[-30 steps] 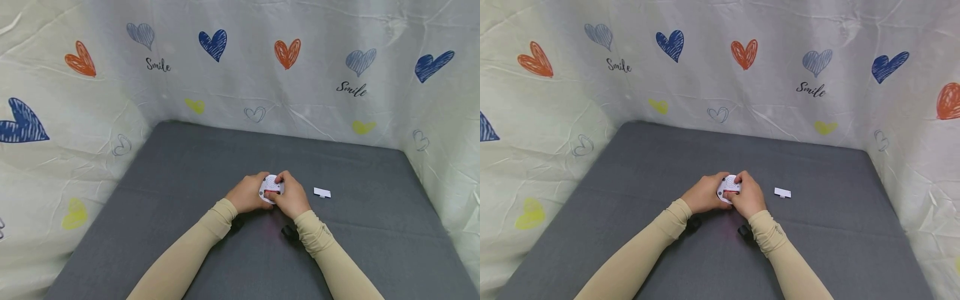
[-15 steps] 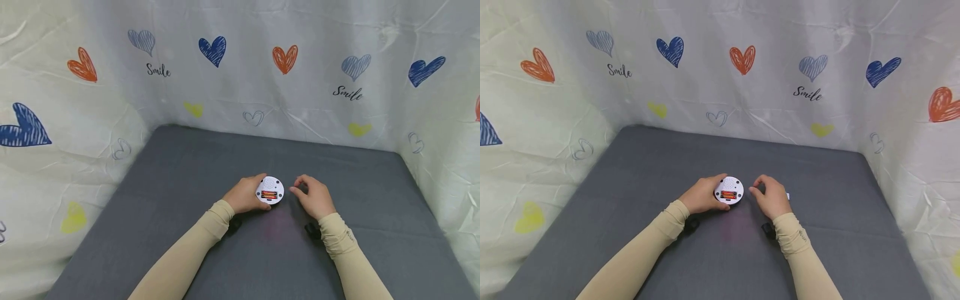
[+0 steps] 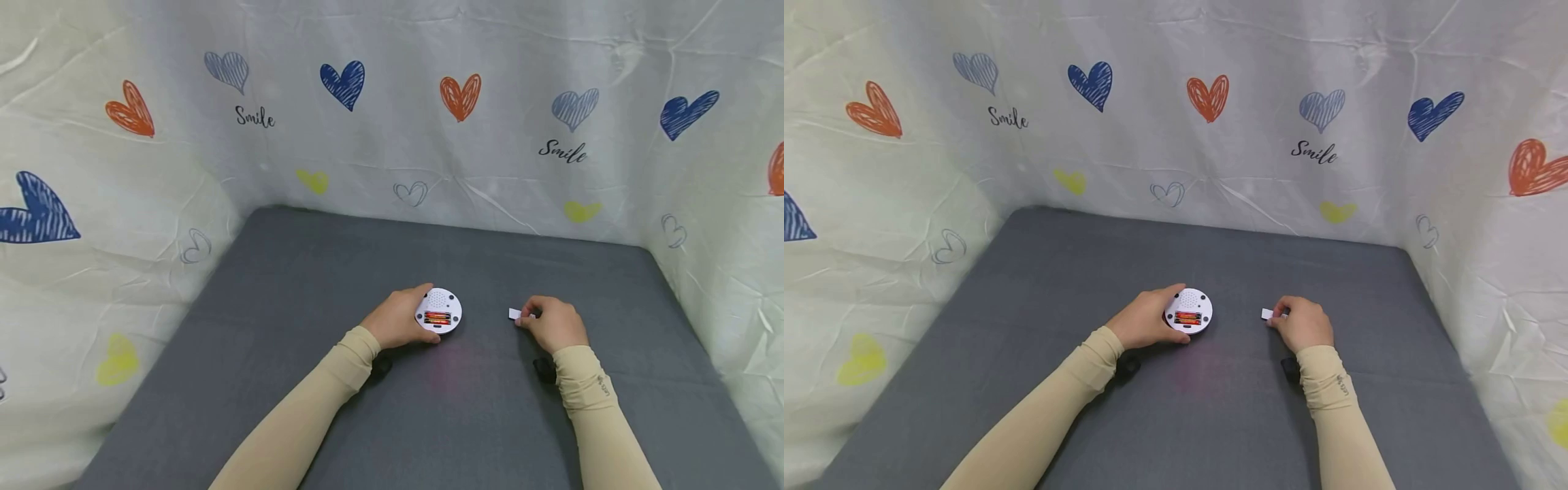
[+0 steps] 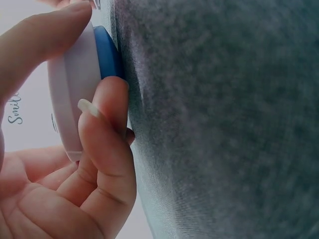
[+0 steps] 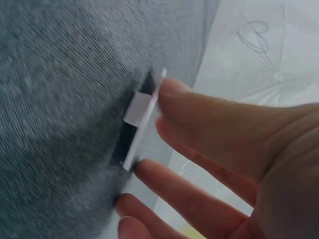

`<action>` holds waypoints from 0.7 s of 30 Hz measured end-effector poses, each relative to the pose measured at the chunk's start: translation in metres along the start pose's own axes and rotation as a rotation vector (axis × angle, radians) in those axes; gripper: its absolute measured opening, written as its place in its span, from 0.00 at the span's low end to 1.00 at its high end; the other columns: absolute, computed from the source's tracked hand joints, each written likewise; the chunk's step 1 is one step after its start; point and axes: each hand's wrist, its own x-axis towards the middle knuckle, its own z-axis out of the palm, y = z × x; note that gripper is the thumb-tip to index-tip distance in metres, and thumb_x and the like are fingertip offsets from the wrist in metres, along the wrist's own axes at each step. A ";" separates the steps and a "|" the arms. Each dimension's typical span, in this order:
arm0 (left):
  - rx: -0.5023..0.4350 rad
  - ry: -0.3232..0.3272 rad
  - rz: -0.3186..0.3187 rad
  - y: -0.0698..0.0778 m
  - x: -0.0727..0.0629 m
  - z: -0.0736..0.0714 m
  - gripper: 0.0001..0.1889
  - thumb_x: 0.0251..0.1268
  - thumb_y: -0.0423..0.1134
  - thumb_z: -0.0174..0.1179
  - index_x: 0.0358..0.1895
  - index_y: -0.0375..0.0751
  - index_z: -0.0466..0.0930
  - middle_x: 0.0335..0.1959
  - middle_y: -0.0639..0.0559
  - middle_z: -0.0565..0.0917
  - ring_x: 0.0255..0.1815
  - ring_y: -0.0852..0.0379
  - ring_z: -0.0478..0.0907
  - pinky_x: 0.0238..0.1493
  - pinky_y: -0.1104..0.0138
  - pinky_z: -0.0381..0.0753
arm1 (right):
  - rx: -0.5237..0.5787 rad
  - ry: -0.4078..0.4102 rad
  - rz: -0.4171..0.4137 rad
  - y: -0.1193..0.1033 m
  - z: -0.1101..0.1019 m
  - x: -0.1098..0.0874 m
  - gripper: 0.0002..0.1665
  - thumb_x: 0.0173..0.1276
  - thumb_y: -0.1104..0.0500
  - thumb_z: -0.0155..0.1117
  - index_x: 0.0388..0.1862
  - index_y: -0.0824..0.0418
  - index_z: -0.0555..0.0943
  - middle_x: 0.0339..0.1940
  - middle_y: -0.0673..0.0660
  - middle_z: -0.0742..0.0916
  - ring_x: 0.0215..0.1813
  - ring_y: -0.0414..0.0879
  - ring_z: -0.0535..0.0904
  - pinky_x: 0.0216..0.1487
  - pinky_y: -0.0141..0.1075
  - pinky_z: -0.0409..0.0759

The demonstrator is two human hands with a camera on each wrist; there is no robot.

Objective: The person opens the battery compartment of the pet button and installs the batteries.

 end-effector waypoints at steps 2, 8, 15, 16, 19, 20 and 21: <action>0.002 0.000 -0.001 -0.001 0.000 0.000 0.56 0.55 0.50 0.85 0.84 0.40 0.63 0.76 0.41 0.79 0.72 0.47 0.79 0.74 0.53 0.77 | -0.005 -0.017 0.014 -0.001 -0.001 0.000 0.08 0.65 0.55 0.81 0.32 0.54 0.87 0.34 0.59 0.87 0.32 0.54 0.76 0.33 0.41 0.69; 0.010 -0.001 -0.004 -0.002 0.001 0.001 0.56 0.55 0.51 0.85 0.85 0.40 0.63 0.77 0.42 0.78 0.72 0.48 0.79 0.74 0.54 0.77 | -0.014 -0.012 0.025 -0.003 -0.001 0.000 0.08 0.62 0.57 0.82 0.28 0.54 0.88 0.31 0.59 0.87 0.31 0.54 0.78 0.29 0.42 0.69; 0.016 -0.009 -0.015 -0.003 0.001 0.001 0.56 0.56 0.51 0.84 0.85 0.41 0.62 0.77 0.42 0.78 0.72 0.48 0.78 0.74 0.53 0.77 | -0.039 0.012 0.015 -0.005 0.001 0.000 0.07 0.64 0.58 0.81 0.29 0.54 0.89 0.29 0.58 0.88 0.29 0.54 0.78 0.29 0.42 0.69; 0.018 -0.011 -0.016 -0.003 0.001 0.002 0.56 0.56 0.52 0.84 0.85 0.41 0.62 0.77 0.42 0.78 0.72 0.48 0.78 0.74 0.54 0.77 | -0.042 0.017 0.015 -0.006 0.001 0.000 0.06 0.64 0.58 0.80 0.29 0.55 0.89 0.28 0.58 0.88 0.29 0.53 0.78 0.28 0.42 0.69; 0.016 -0.021 -0.022 -0.002 0.000 0.001 0.56 0.56 0.52 0.84 0.85 0.41 0.61 0.78 0.42 0.77 0.73 0.49 0.78 0.74 0.53 0.76 | -0.045 0.038 0.006 -0.009 0.002 0.000 0.05 0.65 0.58 0.79 0.31 0.55 0.90 0.26 0.57 0.88 0.27 0.52 0.78 0.27 0.42 0.68; 0.012 -0.023 -0.023 -0.002 0.000 0.001 0.56 0.56 0.52 0.84 0.85 0.41 0.61 0.78 0.42 0.77 0.73 0.48 0.78 0.74 0.53 0.76 | -0.043 0.044 -0.003 -0.011 0.003 0.000 0.05 0.66 0.57 0.79 0.32 0.56 0.90 0.25 0.57 0.87 0.27 0.52 0.78 0.26 0.41 0.68; 0.008 -0.024 -0.024 -0.002 0.000 0.000 0.56 0.56 0.52 0.84 0.85 0.41 0.61 0.78 0.42 0.77 0.73 0.48 0.78 0.74 0.53 0.76 | -0.039 0.050 -0.013 -0.013 0.003 -0.001 0.05 0.66 0.57 0.79 0.32 0.56 0.90 0.24 0.56 0.86 0.26 0.52 0.77 0.26 0.41 0.68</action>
